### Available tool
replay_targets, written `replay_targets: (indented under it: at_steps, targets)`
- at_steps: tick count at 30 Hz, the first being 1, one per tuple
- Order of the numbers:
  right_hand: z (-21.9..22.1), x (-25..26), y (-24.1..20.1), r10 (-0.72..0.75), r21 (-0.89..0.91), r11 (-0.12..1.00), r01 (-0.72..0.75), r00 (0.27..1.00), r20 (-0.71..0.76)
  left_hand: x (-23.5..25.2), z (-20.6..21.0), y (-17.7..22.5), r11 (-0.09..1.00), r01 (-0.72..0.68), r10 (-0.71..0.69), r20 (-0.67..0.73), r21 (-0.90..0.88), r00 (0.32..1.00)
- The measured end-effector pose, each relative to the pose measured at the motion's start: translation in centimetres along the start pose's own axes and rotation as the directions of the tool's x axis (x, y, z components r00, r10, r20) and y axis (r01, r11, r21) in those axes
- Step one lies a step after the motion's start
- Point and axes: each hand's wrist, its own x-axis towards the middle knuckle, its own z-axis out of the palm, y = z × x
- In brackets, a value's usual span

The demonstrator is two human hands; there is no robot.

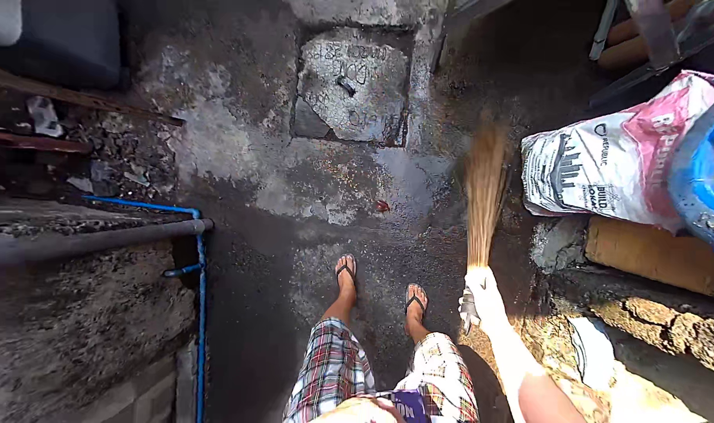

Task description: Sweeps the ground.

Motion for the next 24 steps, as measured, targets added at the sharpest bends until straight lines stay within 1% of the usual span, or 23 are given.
replay_targets:
  at_steps: [1, 2, 3, 5, 7, 9, 11, 13, 14, 16, 17, 18, 19, 20, 22, 23, 24]
  targets:
    - [1.9, -1.8, 1.4, 0.061, 0.097, 0.994, -0.055, 0.997, -0.056, -0.7, -1.2, 0.3, 1.000, -0.009, 0.009, -0.003, 0.020, 1.000]
    - [4.1, -3.5, 2.7, 0.120, 0.179, 0.978, -0.104, 0.989, -0.081, -1.6, -2.5, 0.6, 0.999, -0.027, 0.028, -0.023, 0.035, 0.999]
    - [6.4, -5.6, 3.7, 0.183, 0.231, 0.960, -0.160, 0.980, -0.078, -3.0, -3.4, 1.0, 0.999, -0.040, 0.040, -0.008, 0.036, 0.999]
    - [11.5, -10.4, 3.2, 0.307, 0.324, 0.903, -0.284, 0.952, -0.021, -5.7, -5.4, 0.6, 0.994, -0.090, 0.091, -0.017, 0.064, 0.996]
    - [17.1, -14.1, 0.8, 0.377, 0.393, 0.837, -0.380, 0.922, 0.088, -8.1, -6.8, -1.3, 0.988, -0.141, 0.144, -0.048, 0.060, 0.988]
    - [22.3, -15.8, -4.2, 0.373, 0.448, 0.782, -0.433, 0.901, 0.221, -10.2, -8.1, -1.9, 0.981, -0.189, 0.192, -0.080, 0.038, 0.978]
    - [26.4, -16.1, -11.0, 0.336, 0.487, 0.733, -0.475, 0.875, 0.347, -12.4, -9.3, -1.4, 0.979, -0.193, 0.199, -0.112, 0.062, 0.974]
    - [28.3, -14.6, -16.8, 0.226, 0.521, 0.692, -0.499, 0.836, 0.500, -14.8, -10.7, 0.0, 0.984, -0.136, 0.149, -0.121, 0.113, 0.981]
    - [28.6, -13.5, -19.0, 0.151, 0.535, 0.670, -0.515, 0.800, 0.581, -15.7, -11.4, 0.3, 0.985, -0.105, 0.122, -0.120, 0.137, 0.985]
    - [28.3, -11.9, -22.0, 0.022, 0.554, 0.630, -0.544, 0.726, 0.688, -17.1, -12.4, -0.9, 0.982, -0.121, 0.147, -0.177, 0.148, 0.973]
    - [28.0, -12.1, -23.1, -0.018, 0.556, 0.645, -0.524, 0.717, 0.697, -17.6, -12.8, -1.8, 0.978, -0.154, 0.182, -0.209, 0.144, 0.961]
    - [27.8, -13.0, -24.0, -0.038, 0.554, 0.697, -0.456, 0.747, 0.664, -18.0, -13.3, -2.9, 0.970, -0.189, 0.221, -0.233, 0.151, 0.947]
    - [27.7, -14.5, -24.6, -0.060, 0.545, 0.763, -0.348, 0.801, 0.595, -18.6, -13.7, -3.7, 0.965, -0.214, 0.246, -0.252, 0.149, 0.936]
    - [27.6, -15.9, -24.7, -0.097, 0.511, 0.829, -0.229, 0.841, 0.533, -19.2, -14.2, -4.0, 0.964, -0.225, 0.256, -0.264, 0.144, 0.930]
    - [27.5, -18.3, -24.6, -0.146, 0.385, 0.922, -0.036, 0.890, 0.433, -20.4, -15.2, -3.8, 0.960, -0.250, 0.276, -0.282, 0.124, 0.919]
    - [27.4, -19.1, -24.3, -0.144, 0.305, 0.952, 0.014, 0.902, 0.406, -20.6, -15.7, -3.6, 0.958, -0.264, 0.286, -0.298, 0.112, 0.911]
    - [27.6, -19.8, -23.9, -0.114, 0.228, 0.973, 0.024, 0.913, 0.393, -20.8, -16.2, -3.5, 0.956, -0.276, 0.294, -0.316, 0.101, 0.902]
